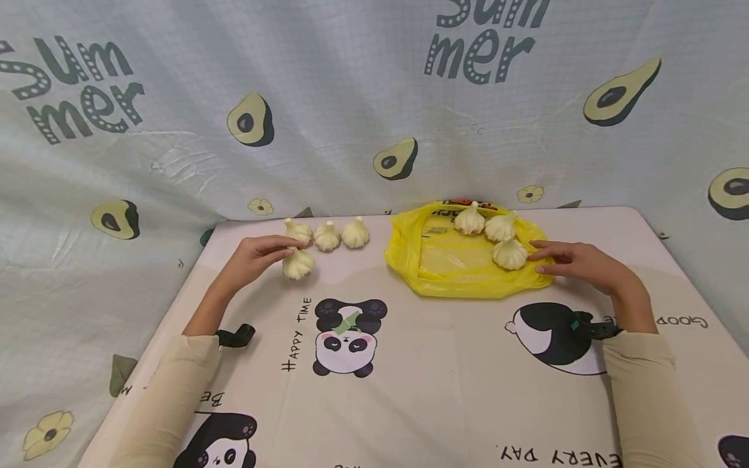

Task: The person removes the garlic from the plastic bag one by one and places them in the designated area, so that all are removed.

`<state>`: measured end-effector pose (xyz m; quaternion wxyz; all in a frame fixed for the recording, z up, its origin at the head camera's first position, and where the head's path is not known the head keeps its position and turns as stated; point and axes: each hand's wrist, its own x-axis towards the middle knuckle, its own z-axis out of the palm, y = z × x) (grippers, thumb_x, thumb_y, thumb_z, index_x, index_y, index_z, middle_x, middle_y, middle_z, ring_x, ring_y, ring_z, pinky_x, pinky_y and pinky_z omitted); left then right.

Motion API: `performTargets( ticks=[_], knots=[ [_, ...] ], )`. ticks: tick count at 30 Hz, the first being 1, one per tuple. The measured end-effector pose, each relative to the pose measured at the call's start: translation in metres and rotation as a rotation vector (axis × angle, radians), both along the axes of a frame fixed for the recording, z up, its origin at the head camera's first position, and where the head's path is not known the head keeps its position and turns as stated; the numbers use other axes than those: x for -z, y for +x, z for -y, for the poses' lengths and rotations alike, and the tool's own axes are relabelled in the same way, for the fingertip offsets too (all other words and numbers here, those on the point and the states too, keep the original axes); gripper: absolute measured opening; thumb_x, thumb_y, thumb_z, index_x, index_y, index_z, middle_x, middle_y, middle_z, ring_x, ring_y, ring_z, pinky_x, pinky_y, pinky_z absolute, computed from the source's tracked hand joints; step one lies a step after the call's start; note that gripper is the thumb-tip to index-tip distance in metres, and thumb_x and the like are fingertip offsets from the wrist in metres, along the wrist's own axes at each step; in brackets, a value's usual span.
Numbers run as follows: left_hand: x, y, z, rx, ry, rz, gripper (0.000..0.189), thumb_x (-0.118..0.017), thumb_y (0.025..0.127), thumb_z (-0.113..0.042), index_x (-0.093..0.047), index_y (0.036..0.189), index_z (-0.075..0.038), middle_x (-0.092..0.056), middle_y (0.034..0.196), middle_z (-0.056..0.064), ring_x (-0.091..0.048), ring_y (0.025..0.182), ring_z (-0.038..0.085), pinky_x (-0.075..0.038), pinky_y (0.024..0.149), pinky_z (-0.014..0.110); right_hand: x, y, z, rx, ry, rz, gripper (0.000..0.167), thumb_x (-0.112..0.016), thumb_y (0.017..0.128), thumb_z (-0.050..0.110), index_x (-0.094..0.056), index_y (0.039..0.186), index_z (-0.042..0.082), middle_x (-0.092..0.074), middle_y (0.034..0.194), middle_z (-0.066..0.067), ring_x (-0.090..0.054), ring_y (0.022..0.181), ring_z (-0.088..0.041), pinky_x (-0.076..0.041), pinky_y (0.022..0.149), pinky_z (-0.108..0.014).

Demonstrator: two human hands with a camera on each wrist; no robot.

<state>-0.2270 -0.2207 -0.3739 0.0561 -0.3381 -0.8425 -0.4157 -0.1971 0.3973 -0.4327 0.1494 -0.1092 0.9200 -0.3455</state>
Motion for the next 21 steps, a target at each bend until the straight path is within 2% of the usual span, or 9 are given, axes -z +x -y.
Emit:
performTargets(
  ticks=[2,4,7,13,15,18,19,21],
  knots=[
    [-0.001,-0.002,0.002,-0.016,-0.007,0.007,0.022,-0.066,0.093,0.009,-0.073,0.114,0.008,-0.073,0.112,0.022,-0.068,0.109,0.033,-0.049,0.088,0.012,0.0,0.0,0.0,0.003,0.006,-0.001,0.043,-0.066,0.101,0.032,-0.065,0.135,0.005,-0.034,0.159,-0.027,-0.029,0.144,-0.053,-0.045,0.099,-0.041],
    [-0.001,-0.005,0.006,-0.035,-0.01,0.027,0.022,-0.066,0.094,0.007,-0.073,0.115,0.008,-0.073,0.113,0.022,-0.068,0.109,0.034,-0.049,0.087,0.011,0.0,0.001,0.001,0.003,-0.002,0.0,0.043,-0.065,0.101,0.031,-0.065,0.135,0.004,-0.034,0.159,-0.027,-0.028,0.144,-0.054,-0.044,0.102,-0.048],
    [0.001,-0.011,0.013,-0.065,-0.001,0.074,0.022,-0.065,0.095,0.007,-0.072,0.116,0.009,-0.072,0.114,0.024,-0.067,0.109,0.038,-0.05,0.085,0.011,0.0,0.001,0.002,0.004,-0.003,-0.003,0.043,-0.065,0.101,0.031,-0.064,0.135,0.004,-0.034,0.159,-0.027,-0.028,0.144,-0.054,-0.043,0.103,-0.051],
    [0.006,-0.021,0.023,-0.081,0.004,0.164,0.024,-0.063,0.098,0.004,-0.07,0.12,0.009,-0.071,0.118,0.025,-0.065,0.114,0.041,-0.051,0.088,0.013,0.001,0.0,0.001,0.013,-0.009,0.0,0.042,-0.065,0.101,0.03,-0.064,0.135,0.003,-0.034,0.159,-0.026,-0.027,0.144,-0.053,-0.041,0.107,-0.056],
    [0.007,-0.024,0.024,-0.084,0.004,0.184,0.024,-0.063,0.098,0.004,-0.07,0.121,0.009,-0.071,0.118,0.024,-0.065,0.114,0.04,-0.051,0.088,0.013,0.001,0.001,0.0,0.01,-0.024,0.003,0.042,-0.065,0.101,0.029,-0.064,0.134,0.003,-0.034,0.159,-0.026,-0.026,0.145,-0.054,-0.043,0.108,-0.043],
    [0.007,-0.026,0.026,-0.09,0.01,0.212,0.025,-0.062,0.098,0.004,-0.069,0.121,0.009,-0.07,0.12,0.025,-0.064,0.116,0.04,-0.051,0.088,0.013,0.002,0.0,0.0,0.011,-0.012,0.001,0.042,-0.065,0.101,0.03,-0.065,0.134,0.005,-0.035,0.159,-0.025,-0.028,0.144,-0.052,-0.041,0.094,-0.014],
    [0.007,-0.026,0.027,-0.092,0.007,0.216,0.025,-0.062,0.098,0.004,-0.069,0.121,0.009,-0.07,0.12,0.025,-0.064,0.116,0.038,-0.051,0.088,0.013,0.002,0.0,-0.001,0.012,-0.009,-0.001,0.041,-0.066,0.101,0.03,-0.066,0.134,0.005,-0.036,0.159,-0.024,-0.029,0.144,-0.052,-0.037,0.086,-0.008],
    [0.007,-0.026,0.027,-0.093,0.005,0.22,0.024,-0.063,0.098,0.004,-0.069,0.121,0.009,-0.07,0.12,0.026,-0.066,0.115,0.033,-0.051,0.089,0.013,0.002,0.0,-0.001,0.011,-0.012,-0.004,0.041,-0.066,0.101,0.03,-0.066,0.134,0.005,-0.036,0.159,-0.024,-0.029,0.144,-0.051,-0.034,0.083,-0.004]
  ],
)
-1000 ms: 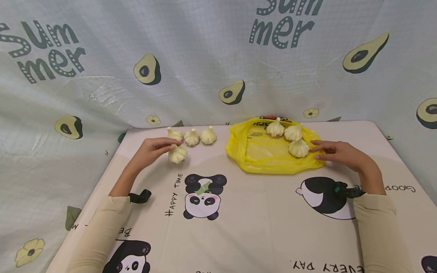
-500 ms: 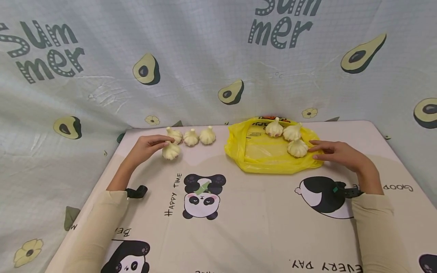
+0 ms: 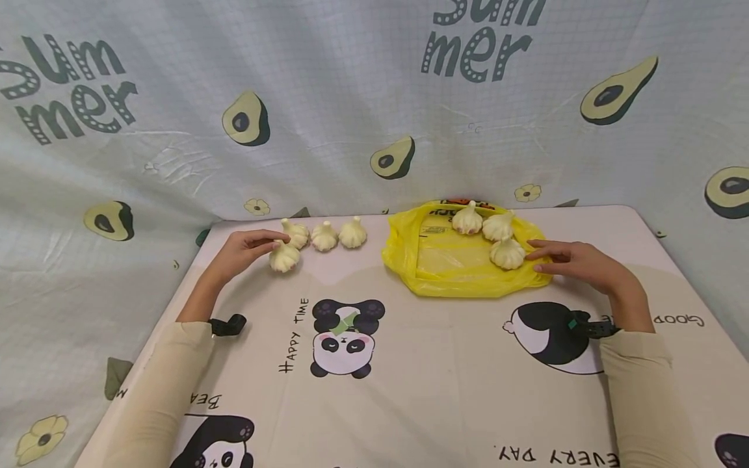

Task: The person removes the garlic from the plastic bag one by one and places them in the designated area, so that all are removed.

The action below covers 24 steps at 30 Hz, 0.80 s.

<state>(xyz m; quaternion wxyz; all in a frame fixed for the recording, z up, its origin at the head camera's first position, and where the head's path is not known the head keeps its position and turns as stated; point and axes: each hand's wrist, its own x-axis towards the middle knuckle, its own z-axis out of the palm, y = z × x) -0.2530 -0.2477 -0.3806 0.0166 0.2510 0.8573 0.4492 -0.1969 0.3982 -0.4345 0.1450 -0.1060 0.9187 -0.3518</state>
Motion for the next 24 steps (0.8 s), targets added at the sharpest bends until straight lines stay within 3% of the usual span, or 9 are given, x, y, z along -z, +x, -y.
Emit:
performTargets(
  ticks=[6,11,13,15,19,24],
  knots=[
    [0.004,-0.002,0.003,-0.007,0.02,-0.006,0.023,-0.063,0.097,0.005,-0.07,0.119,0.01,-0.07,0.119,0.026,-0.067,0.109,0.009,-0.052,0.089,0.014,0.001,-0.001,0.0,0.001,-0.002,-0.005,0.041,-0.066,0.101,0.029,-0.065,0.134,0.005,-0.037,0.159,-0.024,-0.029,0.145,-0.051,-0.033,0.083,-0.002],
    [0.022,-0.014,0.011,-0.008,0.061,0.014,0.024,-0.063,0.097,0.005,-0.07,0.12,0.008,-0.069,0.12,0.026,-0.065,0.107,0.001,-0.051,0.088,0.013,0.003,0.0,0.001,0.01,-0.009,0.004,0.042,-0.065,0.101,0.029,-0.065,0.134,0.004,-0.036,0.159,-0.024,-0.028,0.145,-0.051,-0.035,0.083,-0.004],
    [0.029,-0.02,0.014,-0.014,0.073,0.027,0.024,-0.064,0.098,0.003,-0.071,0.12,0.006,-0.069,0.121,0.025,-0.064,0.106,-0.002,-0.051,0.088,0.013,0.003,0.001,0.001,0.013,-0.008,0.005,0.042,-0.065,0.101,0.029,-0.065,0.134,0.004,-0.036,0.159,-0.025,-0.028,0.145,-0.051,-0.04,0.091,-0.012],
    [0.033,-0.023,0.016,-0.017,0.081,0.036,0.024,-0.064,0.098,0.001,-0.072,0.12,0.004,-0.07,0.121,0.023,-0.064,0.106,-0.003,-0.05,0.089,0.013,0.003,0.002,0.001,0.012,-0.017,0.007,0.042,-0.065,0.101,0.029,-0.065,0.134,0.003,-0.035,0.159,-0.025,-0.027,0.145,-0.052,-0.044,0.103,-0.03],
    [0.037,-0.025,0.017,-0.024,0.08,0.051,0.024,-0.066,0.098,-0.003,-0.073,0.12,0.001,-0.071,0.121,0.02,-0.064,0.107,-0.003,-0.05,0.089,0.013,0.004,0.002,0.002,0.011,-0.037,0.014,0.042,-0.065,0.102,0.028,-0.064,0.135,0.002,-0.033,0.16,-0.026,-0.025,0.145,-0.054,-0.035,0.107,-0.067],
    [0.04,-0.026,0.018,-0.029,0.084,0.058,0.024,-0.066,0.099,-0.006,-0.073,0.121,0.0,-0.071,0.122,0.02,-0.065,0.109,0.0,-0.051,0.09,0.015,0.002,0.001,0.002,0.015,-0.037,0.012,0.043,-0.065,0.102,0.028,-0.064,0.135,0.002,-0.033,0.16,-0.026,-0.025,0.145,-0.054,-0.033,0.108,-0.07]
  ],
)
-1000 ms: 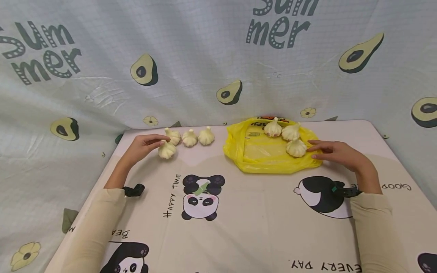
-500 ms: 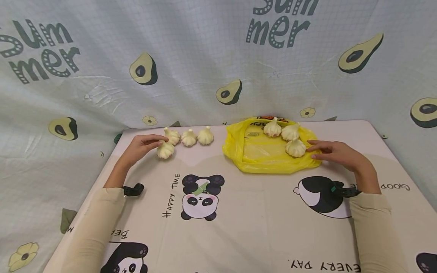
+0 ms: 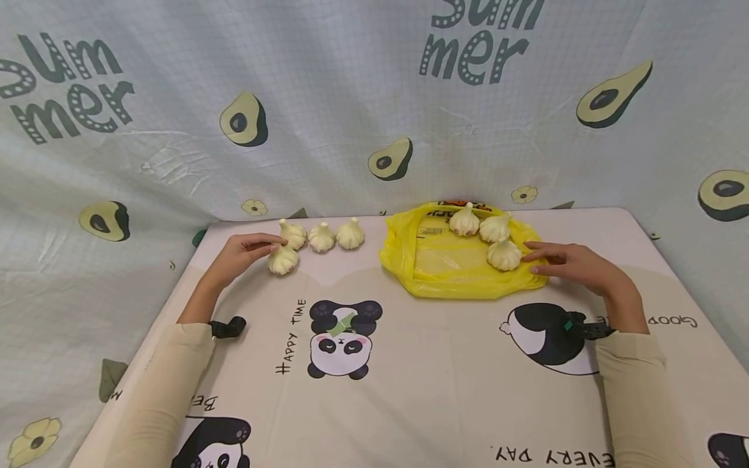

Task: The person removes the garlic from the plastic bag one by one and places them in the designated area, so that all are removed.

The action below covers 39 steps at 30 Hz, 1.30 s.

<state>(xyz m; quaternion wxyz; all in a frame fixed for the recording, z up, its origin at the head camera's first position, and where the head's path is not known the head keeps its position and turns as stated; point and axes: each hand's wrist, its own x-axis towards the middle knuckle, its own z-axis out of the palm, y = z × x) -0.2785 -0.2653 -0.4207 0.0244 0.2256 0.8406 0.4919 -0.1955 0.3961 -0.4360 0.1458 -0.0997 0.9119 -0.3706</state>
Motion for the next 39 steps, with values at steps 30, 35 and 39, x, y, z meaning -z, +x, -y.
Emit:
performTargets(
  ticks=[30,35,39],
  knots=[
    [-0.061,0.029,-0.016,0.024,-0.027,-0.175,0.029,-0.066,0.101,-0.012,-0.069,0.129,-0.004,-0.067,0.131,0.012,-0.059,0.125,0.011,-0.044,0.109,0.026,-0.002,-0.001,0.0,-0.013,0.035,0.008,0.046,-0.066,0.1,0.036,-0.065,0.135,0.006,-0.033,0.16,-0.026,-0.025,0.145,-0.054,-0.041,0.107,-0.057],
    [-0.07,0.037,-0.032,0.086,-0.035,-0.22,0.028,-0.066,0.099,-0.004,-0.07,0.126,-0.001,-0.068,0.128,0.014,-0.059,0.127,0.019,-0.044,0.11,0.027,-0.001,-0.001,0.0,-0.013,0.016,0.013,0.046,-0.066,0.1,0.033,-0.064,0.135,0.004,-0.032,0.16,-0.027,-0.023,0.145,-0.056,-0.035,0.109,-0.067],
    [-0.073,0.041,-0.043,0.133,-0.03,-0.257,0.028,-0.067,0.096,0.002,-0.071,0.124,-0.002,-0.07,0.126,0.012,-0.059,0.126,0.015,-0.044,0.109,0.024,-0.001,-0.001,0.0,-0.015,0.014,0.015,0.044,-0.066,0.101,0.032,-0.064,0.135,0.004,-0.032,0.16,-0.027,-0.023,0.146,-0.054,-0.034,0.109,-0.066]
  ],
)
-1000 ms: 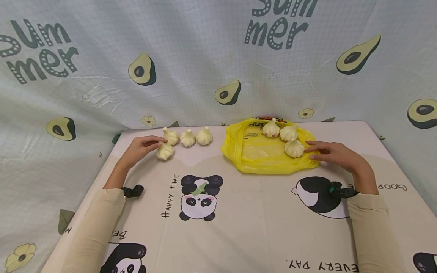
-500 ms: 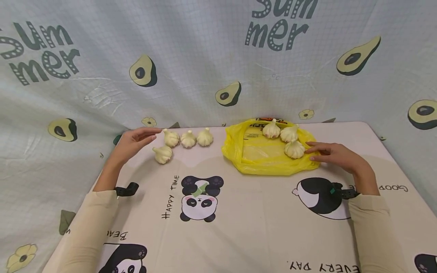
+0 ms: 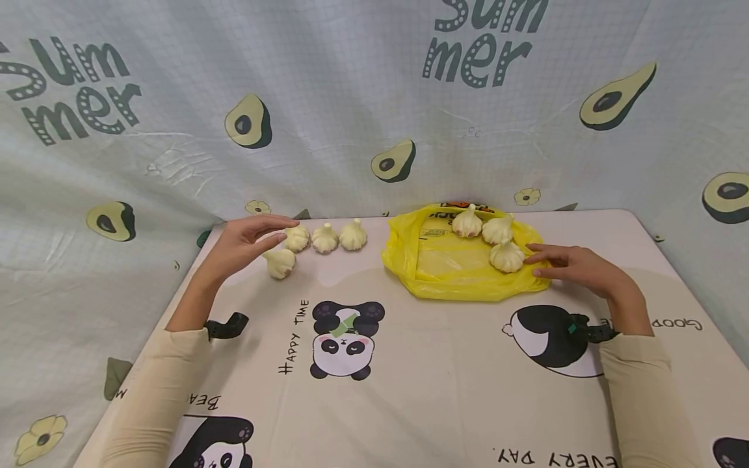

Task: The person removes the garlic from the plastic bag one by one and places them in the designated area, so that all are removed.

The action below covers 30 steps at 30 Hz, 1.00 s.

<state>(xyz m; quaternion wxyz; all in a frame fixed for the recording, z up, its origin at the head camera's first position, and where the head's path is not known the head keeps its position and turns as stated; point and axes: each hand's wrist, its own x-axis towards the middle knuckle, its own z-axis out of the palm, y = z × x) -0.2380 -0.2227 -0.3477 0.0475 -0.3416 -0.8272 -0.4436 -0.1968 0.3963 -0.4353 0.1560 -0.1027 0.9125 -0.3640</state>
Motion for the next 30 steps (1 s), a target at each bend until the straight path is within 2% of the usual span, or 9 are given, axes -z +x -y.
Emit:
performTargets(
  ticks=[3,4,7,9,18,20,22,27,30],
  knots=[
    [0.002,-0.001,-0.005,0.05,0.012,-0.034,0.029,-0.068,0.096,0.001,-0.072,0.124,-0.004,-0.071,0.125,0.01,-0.059,0.126,0.009,-0.043,0.109,0.025,-0.001,0.001,0.0,-0.008,0.005,-0.01,0.044,-0.066,0.1,0.033,-0.065,0.134,0.005,-0.033,0.16,-0.026,-0.024,0.146,-0.054,-0.039,0.111,-0.054],
    [0.001,0.0,-0.008,0.066,0.018,-0.042,0.029,-0.068,0.096,0.001,-0.072,0.124,-0.003,-0.071,0.125,0.01,-0.059,0.126,0.009,-0.044,0.11,0.026,-0.001,0.001,0.0,-0.007,0.011,-0.014,0.043,-0.066,0.1,0.034,-0.065,0.134,0.006,-0.033,0.16,-0.025,-0.025,0.146,-0.053,-0.042,0.109,-0.042],
    [-0.001,0.002,-0.014,0.11,0.033,-0.067,0.029,-0.068,0.095,0.002,-0.071,0.123,-0.002,-0.071,0.125,0.01,-0.06,0.126,0.011,-0.044,0.11,0.028,-0.002,0.001,-0.001,-0.01,0.009,-0.027,0.042,-0.066,0.1,0.034,-0.066,0.133,0.008,-0.035,0.16,-0.024,-0.026,0.146,-0.052,-0.04,0.093,-0.011],
    [-0.001,0.003,-0.018,0.133,0.034,-0.082,0.029,-0.069,0.094,0.004,-0.072,0.122,-0.001,-0.071,0.124,0.01,-0.061,0.125,0.012,-0.045,0.109,0.028,-0.003,0.001,-0.002,-0.005,0.011,-0.025,0.043,-0.066,0.1,0.035,-0.066,0.133,0.008,-0.035,0.16,-0.024,-0.027,0.145,-0.052,-0.035,0.084,-0.003],
    [-0.006,0.012,-0.034,0.183,0.042,-0.112,0.03,-0.069,0.092,0.007,-0.072,0.121,-0.001,-0.072,0.124,0.011,-0.063,0.123,0.018,-0.047,0.107,0.03,-0.003,0.002,-0.001,-0.002,0.001,-0.008,0.043,-0.067,0.1,0.034,-0.066,0.133,0.007,-0.034,0.16,-0.025,-0.026,0.146,-0.052,-0.035,0.085,-0.005],
    [-0.006,0.013,-0.038,0.195,0.043,-0.124,0.031,-0.069,0.091,0.008,-0.073,0.121,-0.001,-0.072,0.123,0.012,-0.064,0.122,0.019,-0.048,0.106,0.03,-0.003,0.002,-0.001,-0.008,-0.009,-0.011,0.043,-0.067,0.1,0.033,-0.065,0.134,0.005,-0.033,0.16,-0.026,-0.024,0.146,-0.053,-0.041,0.096,-0.016],
    [-0.006,0.014,-0.042,0.207,0.045,-0.134,0.032,-0.07,0.09,0.01,-0.073,0.12,-0.001,-0.072,0.122,0.011,-0.064,0.121,0.019,-0.048,0.106,0.03,-0.003,0.002,-0.001,-0.008,-0.006,-0.014,0.043,-0.067,0.1,0.032,-0.065,0.133,0.006,-0.034,0.16,-0.026,-0.025,0.146,-0.053,-0.041,0.097,-0.018],
    [-0.007,0.016,-0.049,0.221,0.037,-0.143,0.03,-0.071,0.09,0.007,-0.074,0.118,-0.001,-0.073,0.121,0.008,-0.064,0.12,0.02,-0.049,0.105,0.031,-0.003,0.002,0.001,0.006,0.009,-0.007,0.044,-0.067,0.1,0.033,-0.065,0.134,0.006,-0.034,0.16,-0.025,-0.025,0.146,-0.052,-0.04,0.094,-0.012],
    [-0.007,0.017,-0.051,0.226,0.032,-0.15,0.028,-0.071,0.091,0.005,-0.074,0.118,-0.002,-0.073,0.12,0.008,-0.064,0.12,0.021,-0.049,0.104,0.03,-0.004,0.003,0.002,0.006,0.003,0.0,0.045,-0.067,0.1,0.032,-0.064,0.135,0.003,-0.033,0.16,-0.025,-0.023,0.147,-0.053,-0.041,0.11,-0.039]
  ],
)
